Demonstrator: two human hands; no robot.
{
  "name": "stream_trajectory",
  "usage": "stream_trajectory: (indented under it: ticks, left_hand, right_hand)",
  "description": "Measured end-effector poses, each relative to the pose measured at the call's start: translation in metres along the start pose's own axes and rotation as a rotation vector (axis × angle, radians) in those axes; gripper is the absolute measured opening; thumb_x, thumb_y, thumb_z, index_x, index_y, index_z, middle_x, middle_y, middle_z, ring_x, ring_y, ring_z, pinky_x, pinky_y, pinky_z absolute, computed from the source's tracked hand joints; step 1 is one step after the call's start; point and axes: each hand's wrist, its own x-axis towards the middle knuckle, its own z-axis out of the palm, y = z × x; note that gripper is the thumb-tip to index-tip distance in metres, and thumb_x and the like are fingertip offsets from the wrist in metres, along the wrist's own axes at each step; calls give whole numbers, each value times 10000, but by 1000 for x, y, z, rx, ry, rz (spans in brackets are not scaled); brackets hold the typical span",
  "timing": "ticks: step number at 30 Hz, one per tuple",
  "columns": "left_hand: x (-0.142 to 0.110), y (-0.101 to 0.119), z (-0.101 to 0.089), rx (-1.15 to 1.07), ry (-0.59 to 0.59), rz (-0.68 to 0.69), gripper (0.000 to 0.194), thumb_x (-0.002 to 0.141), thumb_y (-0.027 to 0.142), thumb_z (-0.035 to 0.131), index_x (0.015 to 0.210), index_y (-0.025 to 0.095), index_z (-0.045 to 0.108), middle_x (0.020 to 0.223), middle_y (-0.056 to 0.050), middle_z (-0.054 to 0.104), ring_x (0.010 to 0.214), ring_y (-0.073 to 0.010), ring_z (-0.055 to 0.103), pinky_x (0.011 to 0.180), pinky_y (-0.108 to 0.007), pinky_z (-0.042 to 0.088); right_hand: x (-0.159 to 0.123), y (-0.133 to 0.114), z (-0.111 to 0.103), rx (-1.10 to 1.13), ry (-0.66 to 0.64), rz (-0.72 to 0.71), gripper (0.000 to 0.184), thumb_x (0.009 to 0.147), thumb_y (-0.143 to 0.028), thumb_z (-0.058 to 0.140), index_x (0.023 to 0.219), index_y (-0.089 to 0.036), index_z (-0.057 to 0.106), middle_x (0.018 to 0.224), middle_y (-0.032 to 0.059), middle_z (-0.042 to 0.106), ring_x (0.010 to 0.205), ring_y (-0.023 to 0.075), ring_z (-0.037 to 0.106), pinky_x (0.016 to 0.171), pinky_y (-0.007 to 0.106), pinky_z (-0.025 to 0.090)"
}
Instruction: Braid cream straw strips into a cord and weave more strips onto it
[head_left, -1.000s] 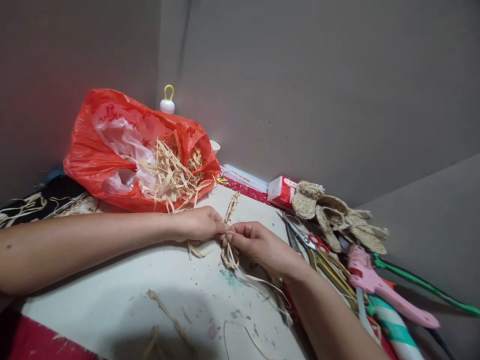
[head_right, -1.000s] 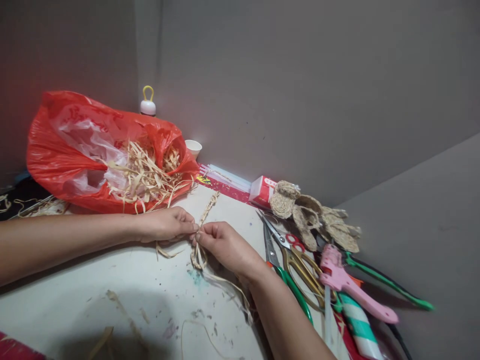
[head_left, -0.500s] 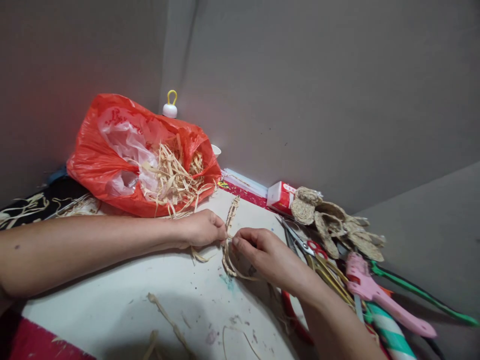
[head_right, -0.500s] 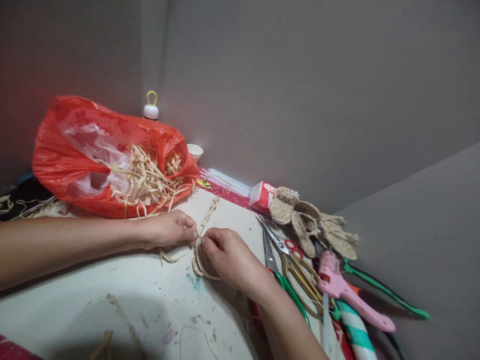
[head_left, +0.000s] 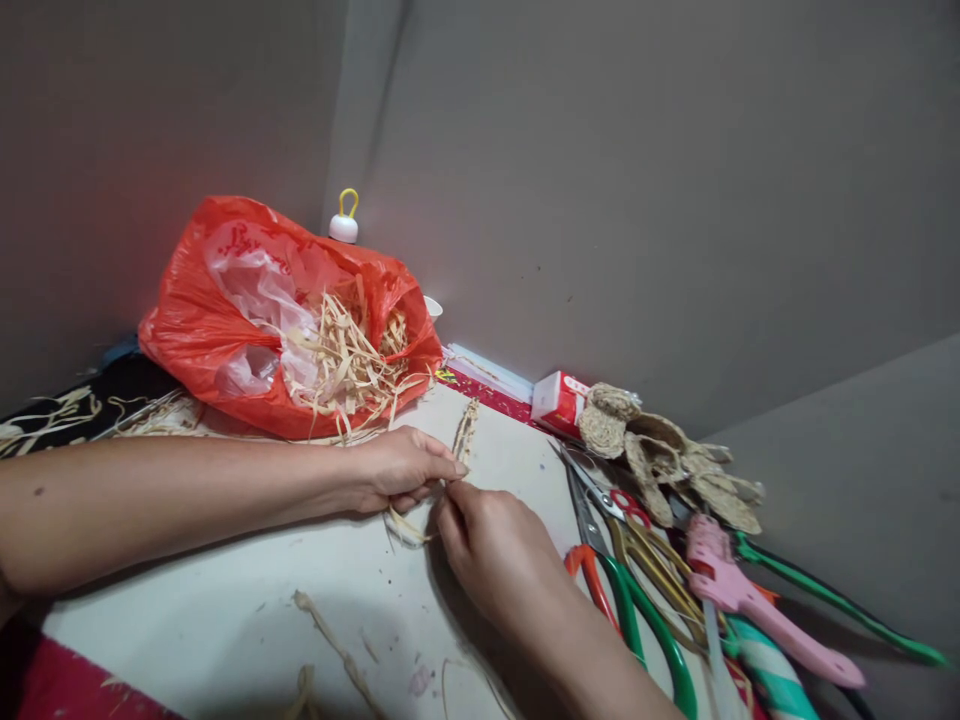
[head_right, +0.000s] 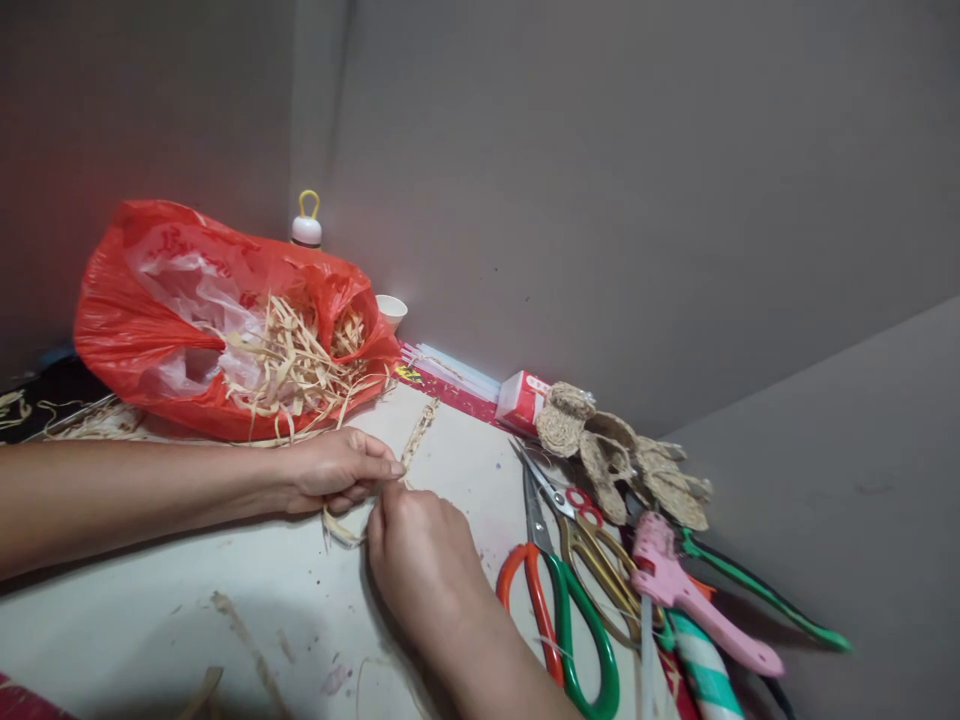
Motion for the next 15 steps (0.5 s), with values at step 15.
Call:
stream_trajectory:
  ticks: [15]
  left_hand:
    - [0,-2,-1,6,4,26,286,568,367,711,629,142,546,418,65,474,356,-47,335,390,-206,195]
  right_hand:
    - [-10,21,-60,842,128,-109,98,732,-217,594,804,-213,659,778,36,659,669,159,565,618,269,434]
